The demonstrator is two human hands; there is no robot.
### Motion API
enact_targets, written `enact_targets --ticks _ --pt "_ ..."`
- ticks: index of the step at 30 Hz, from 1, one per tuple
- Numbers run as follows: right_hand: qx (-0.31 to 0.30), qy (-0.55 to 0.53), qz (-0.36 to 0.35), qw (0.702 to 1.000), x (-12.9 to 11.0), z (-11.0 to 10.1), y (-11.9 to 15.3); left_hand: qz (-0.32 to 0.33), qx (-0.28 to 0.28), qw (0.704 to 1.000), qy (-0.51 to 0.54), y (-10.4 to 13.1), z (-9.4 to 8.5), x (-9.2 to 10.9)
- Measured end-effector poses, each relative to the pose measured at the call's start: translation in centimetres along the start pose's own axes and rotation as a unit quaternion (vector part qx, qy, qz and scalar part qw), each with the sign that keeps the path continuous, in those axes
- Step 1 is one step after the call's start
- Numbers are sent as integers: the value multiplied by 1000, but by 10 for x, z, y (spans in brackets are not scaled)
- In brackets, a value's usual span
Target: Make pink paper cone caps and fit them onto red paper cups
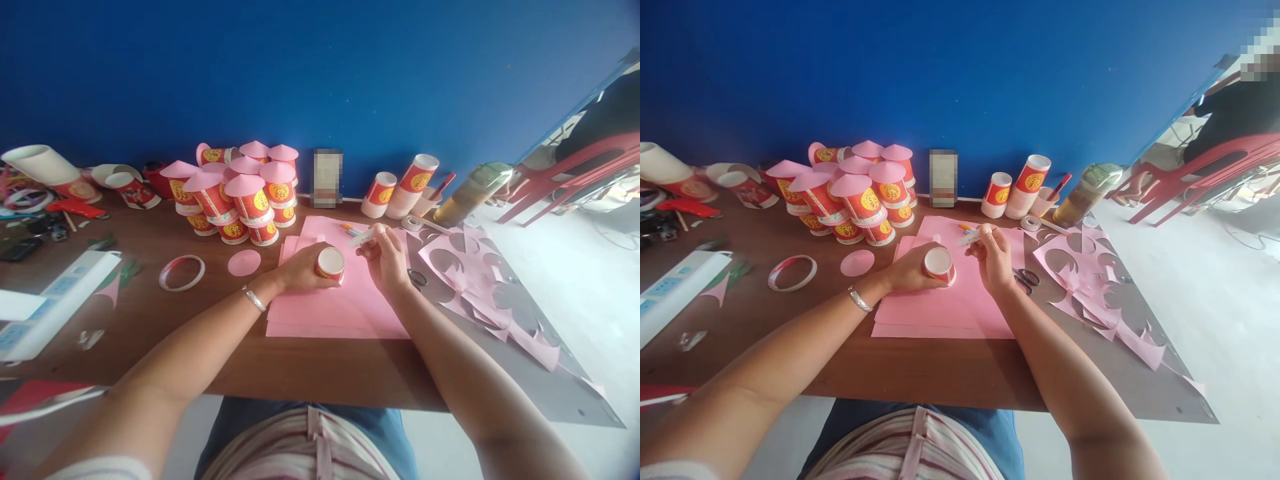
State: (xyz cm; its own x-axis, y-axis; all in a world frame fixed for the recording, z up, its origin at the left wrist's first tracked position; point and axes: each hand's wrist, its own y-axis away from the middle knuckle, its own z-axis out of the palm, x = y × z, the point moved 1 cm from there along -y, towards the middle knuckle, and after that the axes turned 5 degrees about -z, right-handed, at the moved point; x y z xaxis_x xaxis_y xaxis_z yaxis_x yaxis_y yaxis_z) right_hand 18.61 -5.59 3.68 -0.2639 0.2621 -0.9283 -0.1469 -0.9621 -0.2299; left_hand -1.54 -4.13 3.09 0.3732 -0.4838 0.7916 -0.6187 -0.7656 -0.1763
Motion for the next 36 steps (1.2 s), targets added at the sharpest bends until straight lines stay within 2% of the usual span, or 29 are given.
enact_targets --ticks 5,9,14,19,25,36 --pt "0 55 -84 995 -6 6 10 -29 89 995 -44 0 1 -4" --pt "-22 113 -105 988 -5 8 14 -58 114 989 -75 -1 3 -8" --pt "-54 143 -86 985 1 5 13 -29 115 989 -84 0 4 -11" --pt "-50 165 -123 977 -1 6 17 -57 113 988 -88 -1 4 -12" --pt "-61 225 -106 967 -2 7 19 -77 108 987 -96 -1 3 -10" --pt "-44 222 -113 968 3 4 16 -93 88 989 -68 1 -1 -5"
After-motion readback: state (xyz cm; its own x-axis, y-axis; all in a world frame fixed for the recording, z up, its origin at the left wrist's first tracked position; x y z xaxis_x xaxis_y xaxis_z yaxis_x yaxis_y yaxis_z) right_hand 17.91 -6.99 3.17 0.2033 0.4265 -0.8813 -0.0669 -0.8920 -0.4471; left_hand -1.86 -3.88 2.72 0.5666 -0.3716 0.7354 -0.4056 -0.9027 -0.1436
